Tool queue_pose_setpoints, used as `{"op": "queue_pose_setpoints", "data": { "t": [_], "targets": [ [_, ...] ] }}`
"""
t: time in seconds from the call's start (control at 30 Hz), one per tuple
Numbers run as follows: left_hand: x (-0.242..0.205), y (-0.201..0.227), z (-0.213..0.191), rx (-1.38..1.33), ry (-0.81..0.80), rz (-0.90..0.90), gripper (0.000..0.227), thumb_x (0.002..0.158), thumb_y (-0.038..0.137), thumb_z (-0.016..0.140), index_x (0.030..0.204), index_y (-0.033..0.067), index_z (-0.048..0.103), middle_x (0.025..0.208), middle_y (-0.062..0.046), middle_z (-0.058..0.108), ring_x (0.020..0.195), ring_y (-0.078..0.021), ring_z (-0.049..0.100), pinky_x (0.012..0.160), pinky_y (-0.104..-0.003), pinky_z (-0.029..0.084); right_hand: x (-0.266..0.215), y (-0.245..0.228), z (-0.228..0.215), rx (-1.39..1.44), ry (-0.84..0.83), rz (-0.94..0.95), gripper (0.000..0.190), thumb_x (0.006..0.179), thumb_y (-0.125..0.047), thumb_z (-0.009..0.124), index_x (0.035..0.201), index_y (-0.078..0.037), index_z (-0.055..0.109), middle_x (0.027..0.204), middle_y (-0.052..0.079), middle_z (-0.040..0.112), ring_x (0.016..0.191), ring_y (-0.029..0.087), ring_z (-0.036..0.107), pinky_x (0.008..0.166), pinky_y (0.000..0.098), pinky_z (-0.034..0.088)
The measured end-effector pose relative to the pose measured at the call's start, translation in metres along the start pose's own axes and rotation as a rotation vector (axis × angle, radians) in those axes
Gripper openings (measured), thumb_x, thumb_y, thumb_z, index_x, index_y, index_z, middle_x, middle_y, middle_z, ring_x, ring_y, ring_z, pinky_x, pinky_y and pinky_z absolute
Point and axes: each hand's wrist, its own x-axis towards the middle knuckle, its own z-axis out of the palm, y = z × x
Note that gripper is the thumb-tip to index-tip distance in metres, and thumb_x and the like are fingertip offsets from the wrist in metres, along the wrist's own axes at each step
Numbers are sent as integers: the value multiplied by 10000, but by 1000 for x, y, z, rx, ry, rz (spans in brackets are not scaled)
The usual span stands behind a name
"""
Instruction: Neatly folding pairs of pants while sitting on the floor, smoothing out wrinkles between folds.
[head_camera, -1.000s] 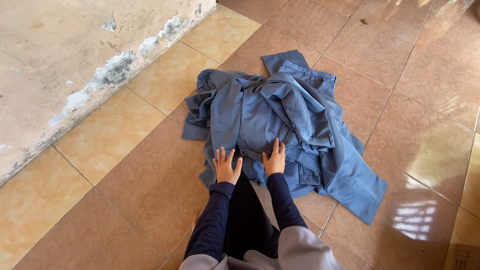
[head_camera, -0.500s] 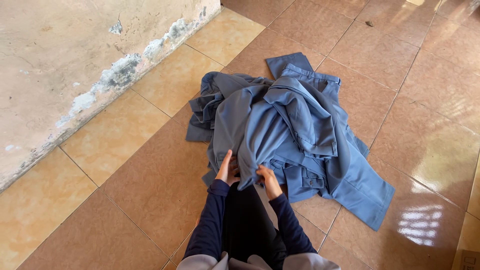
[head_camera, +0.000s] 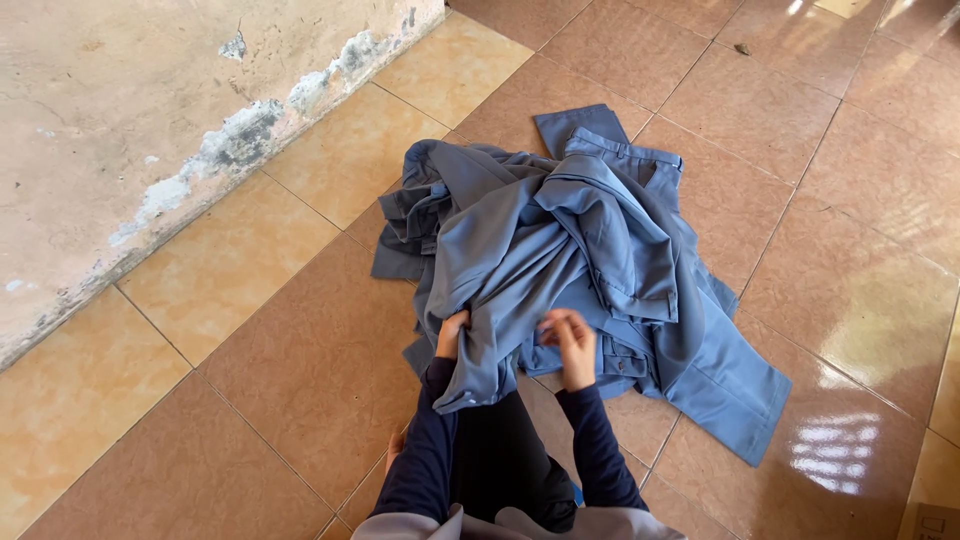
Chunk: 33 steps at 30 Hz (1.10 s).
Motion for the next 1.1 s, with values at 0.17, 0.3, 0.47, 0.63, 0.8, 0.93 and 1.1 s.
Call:
{"op": "queue_pose_setpoints", "data": {
  "t": [0.17,0.3,0.47,0.63,0.8,0.93,1.1],
  "targets": [
    [-13,-12,-30,87,-154,327,131,731,100,633,620,69,570,661,-120,580,794,-220,601,922,-335,455,54,24,-20,171,187,355,729,974,-604,615,1387,-16,487,1284,239,580,1133,356,590,908,516,525],
    [-48,-9,-67,2,-169,263,134,750,83,665,799,16,559,706,-144,613,825,-228,629,934,-353,473,94,25,-11,474,92,536,911,876,-702,676,1416,2,470,1315,266,560,1126,380,604,910,516,530],
    [-73,10,-78,-89,-185,195,296,773,63,701,1001,-43,547,756,-170,650,860,-237,660,948,-374,492,137,47,0,721,89,629,680,809,-510,848,1152,44,655,1025,259,716,816,327,752,677,436,659],
    [-84,39,-62,-184,-228,125,479,795,44,737,1203,-103,535,807,-197,687,895,-245,692,961,-394,512,139,71,-23,825,-24,699,403,842,-253,800,1073,62,701,1035,270,740,885,363,765,806,511,634],
    [-89,61,-43,-160,-273,45,635,852,172,766,1367,-117,533,1045,-237,678,1074,-260,654,1031,-419,486,101,64,-22,676,-104,652,421,835,-211,811,1133,58,683,1074,272,731,919,374,751,837,532,612],
    [-107,139,-20,-27,-291,12,717,914,383,775,1410,-80,541,1351,-269,627,1308,-272,564,1123,-437,426,74,64,-19,557,-181,607,447,829,-176,820,1181,55,669,1106,273,724,947,383,739,861,548,595],
    [-154,195,13,245,-482,208,847,635,336,972,1293,-62,617,1357,-268,609,1347,-390,510,1166,-493,399,41,77,-9,408,-285,557,492,822,-134,831,1241,51,651,1145,274,715,980,394,725,892,569,574]
  ]
}}
